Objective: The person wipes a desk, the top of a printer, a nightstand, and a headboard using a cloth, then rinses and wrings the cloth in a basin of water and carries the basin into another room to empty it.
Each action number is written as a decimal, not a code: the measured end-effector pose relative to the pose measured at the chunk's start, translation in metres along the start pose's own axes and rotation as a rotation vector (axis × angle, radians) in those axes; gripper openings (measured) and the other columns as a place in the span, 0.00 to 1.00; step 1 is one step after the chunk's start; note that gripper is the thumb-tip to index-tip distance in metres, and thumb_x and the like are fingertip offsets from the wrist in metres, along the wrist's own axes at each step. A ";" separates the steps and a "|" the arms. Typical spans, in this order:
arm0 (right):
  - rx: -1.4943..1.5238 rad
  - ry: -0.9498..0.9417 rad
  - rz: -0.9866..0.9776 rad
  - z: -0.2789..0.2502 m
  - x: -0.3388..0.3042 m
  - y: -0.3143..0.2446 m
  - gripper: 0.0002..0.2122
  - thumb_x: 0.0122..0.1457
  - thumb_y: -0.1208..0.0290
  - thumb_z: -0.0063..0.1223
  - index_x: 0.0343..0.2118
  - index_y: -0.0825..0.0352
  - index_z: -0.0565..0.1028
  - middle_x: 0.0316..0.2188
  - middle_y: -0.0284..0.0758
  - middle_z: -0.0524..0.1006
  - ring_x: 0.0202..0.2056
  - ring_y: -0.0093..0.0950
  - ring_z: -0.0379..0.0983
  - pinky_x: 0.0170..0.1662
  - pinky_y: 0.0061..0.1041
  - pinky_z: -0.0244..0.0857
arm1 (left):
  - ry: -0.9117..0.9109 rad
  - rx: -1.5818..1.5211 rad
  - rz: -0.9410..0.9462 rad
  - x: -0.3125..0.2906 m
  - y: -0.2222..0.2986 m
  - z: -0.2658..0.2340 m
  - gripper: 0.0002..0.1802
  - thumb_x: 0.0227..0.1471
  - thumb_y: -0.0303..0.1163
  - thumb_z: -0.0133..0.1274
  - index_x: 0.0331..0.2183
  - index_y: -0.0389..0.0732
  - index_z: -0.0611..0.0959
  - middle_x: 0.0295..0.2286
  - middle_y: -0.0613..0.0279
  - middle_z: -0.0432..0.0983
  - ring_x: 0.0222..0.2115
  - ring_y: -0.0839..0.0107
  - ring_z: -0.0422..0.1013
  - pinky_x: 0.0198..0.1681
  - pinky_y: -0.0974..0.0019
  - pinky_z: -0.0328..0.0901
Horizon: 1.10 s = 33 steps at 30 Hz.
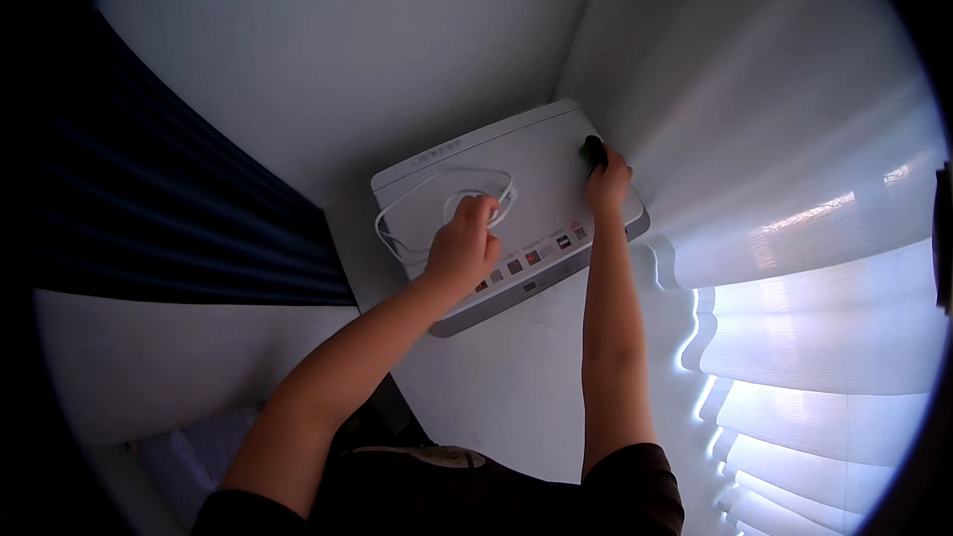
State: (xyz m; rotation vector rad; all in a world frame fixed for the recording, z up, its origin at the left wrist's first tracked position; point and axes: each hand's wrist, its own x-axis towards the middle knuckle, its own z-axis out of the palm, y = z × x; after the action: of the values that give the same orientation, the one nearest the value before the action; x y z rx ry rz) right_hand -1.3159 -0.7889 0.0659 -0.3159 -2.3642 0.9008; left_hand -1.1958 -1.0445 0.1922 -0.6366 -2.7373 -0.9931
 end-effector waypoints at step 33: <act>0.110 -0.256 -0.442 0.010 -0.044 -0.064 0.21 0.41 0.87 0.44 0.40 0.64 0.75 0.42 0.40 0.75 0.43 0.41 0.69 0.48 0.38 0.62 | 0.608 -0.489 -0.328 -0.070 -0.033 -0.142 0.14 0.54 0.21 0.43 0.44 0.41 0.69 0.33 0.68 0.65 0.26 0.84 0.58 0.29 0.80 0.56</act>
State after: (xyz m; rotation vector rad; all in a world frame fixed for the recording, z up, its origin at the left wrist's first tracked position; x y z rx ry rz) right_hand -1.2878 -0.8598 0.0831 0.3760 -2.4544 0.8879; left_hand -1.1465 -1.1819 0.2622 0.0841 -2.0961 -1.6303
